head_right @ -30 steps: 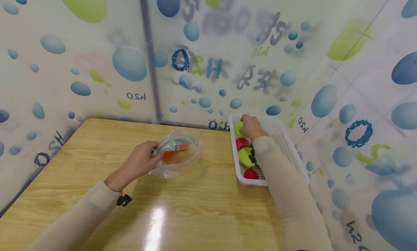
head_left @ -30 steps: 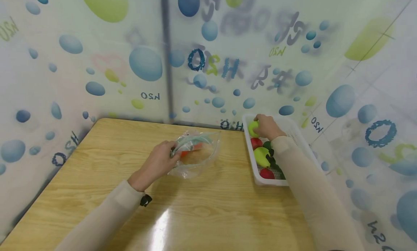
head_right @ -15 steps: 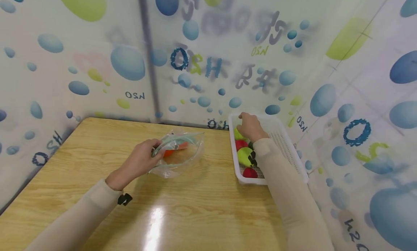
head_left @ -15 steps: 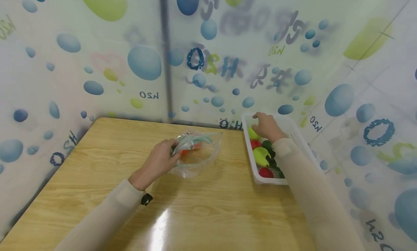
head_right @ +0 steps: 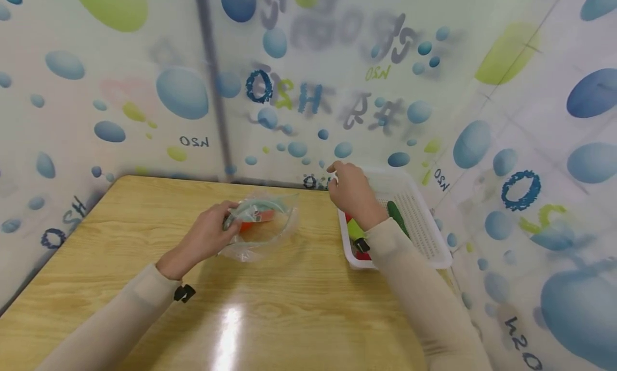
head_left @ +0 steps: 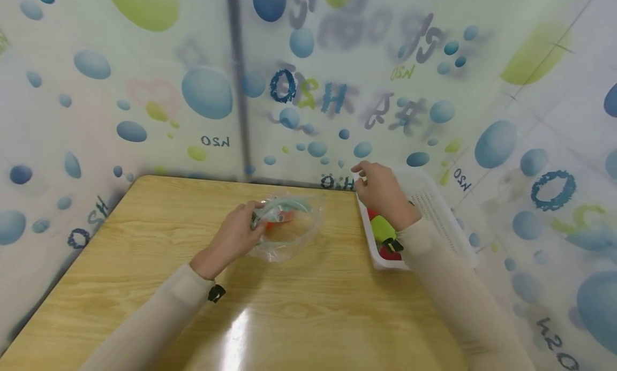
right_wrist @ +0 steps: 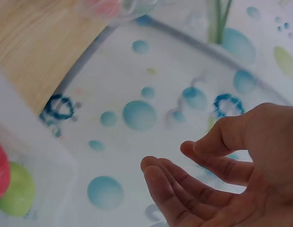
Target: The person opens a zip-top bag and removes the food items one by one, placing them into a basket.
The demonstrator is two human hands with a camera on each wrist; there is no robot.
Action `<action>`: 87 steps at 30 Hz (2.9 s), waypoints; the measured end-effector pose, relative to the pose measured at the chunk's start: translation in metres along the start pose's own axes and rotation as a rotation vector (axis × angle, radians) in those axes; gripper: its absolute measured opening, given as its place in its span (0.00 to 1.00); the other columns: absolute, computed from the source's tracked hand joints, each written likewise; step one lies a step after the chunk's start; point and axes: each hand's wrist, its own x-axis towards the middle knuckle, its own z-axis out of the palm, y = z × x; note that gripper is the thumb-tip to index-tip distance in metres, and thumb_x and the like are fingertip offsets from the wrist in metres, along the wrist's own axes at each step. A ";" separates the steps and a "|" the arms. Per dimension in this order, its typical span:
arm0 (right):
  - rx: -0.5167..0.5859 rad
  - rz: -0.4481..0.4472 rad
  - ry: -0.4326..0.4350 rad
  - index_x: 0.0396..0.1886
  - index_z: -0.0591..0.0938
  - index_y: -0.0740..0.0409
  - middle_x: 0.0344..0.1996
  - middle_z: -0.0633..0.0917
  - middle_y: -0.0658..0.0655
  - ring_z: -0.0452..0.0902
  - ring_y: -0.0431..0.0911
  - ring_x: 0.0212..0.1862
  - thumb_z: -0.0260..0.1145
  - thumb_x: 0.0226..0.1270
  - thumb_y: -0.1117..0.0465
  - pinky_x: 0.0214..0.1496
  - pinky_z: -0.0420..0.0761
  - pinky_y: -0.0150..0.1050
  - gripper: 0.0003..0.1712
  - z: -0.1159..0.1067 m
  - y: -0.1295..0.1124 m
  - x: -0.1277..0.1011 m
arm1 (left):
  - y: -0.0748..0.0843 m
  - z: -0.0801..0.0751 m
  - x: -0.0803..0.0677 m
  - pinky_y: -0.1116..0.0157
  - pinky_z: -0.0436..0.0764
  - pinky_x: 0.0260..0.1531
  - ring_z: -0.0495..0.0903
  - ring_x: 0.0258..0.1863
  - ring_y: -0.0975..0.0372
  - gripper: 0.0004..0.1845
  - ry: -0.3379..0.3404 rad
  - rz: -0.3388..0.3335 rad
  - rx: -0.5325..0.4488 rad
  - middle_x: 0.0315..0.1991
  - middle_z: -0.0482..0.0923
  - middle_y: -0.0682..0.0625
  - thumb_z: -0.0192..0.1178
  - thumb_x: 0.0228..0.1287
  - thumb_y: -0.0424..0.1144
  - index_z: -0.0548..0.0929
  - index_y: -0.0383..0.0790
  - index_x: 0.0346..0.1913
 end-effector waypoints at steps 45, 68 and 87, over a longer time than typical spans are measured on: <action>-0.105 -0.351 -0.332 0.67 0.90 0.59 0.59 0.92 0.59 0.89 0.45 0.51 0.65 0.91 0.64 0.56 0.93 0.38 0.15 0.144 -0.087 -0.038 | -0.016 0.005 0.009 0.56 0.84 0.36 0.82 0.40 0.50 0.11 -0.126 -0.079 0.049 0.53 0.81 0.31 0.60 0.84 0.38 0.79 0.30 0.49; -0.056 -0.331 -0.249 0.81 0.77 0.62 0.77 0.84 0.68 0.88 0.58 0.72 0.66 0.92 0.62 0.73 0.92 0.53 0.25 0.164 -0.080 -0.032 | -0.014 0.003 0.004 0.57 0.83 0.33 0.83 0.32 0.53 0.12 -0.152 -0.048 0.019 0.42 0.88 0.36 0.53 0.90 0.37 0.78 0.31 0.63; -0.154 -0.234 -0.217 0.80 0.73 0.65 0.67 0.88 0.68 0.94 0.57 0.61 0.79 0.83 0.51 0.60 0.97 0.48 0.39 0.183 -0.084 -0.025 | -0.010 0.010 0.001 0.59 0.85 0.32 0.87 0.33 0.54 0.17 -0.205 -0.062 0.036 0.46 0.90 0.32 0.59 0.90 0.39 0.77 0.27 0.66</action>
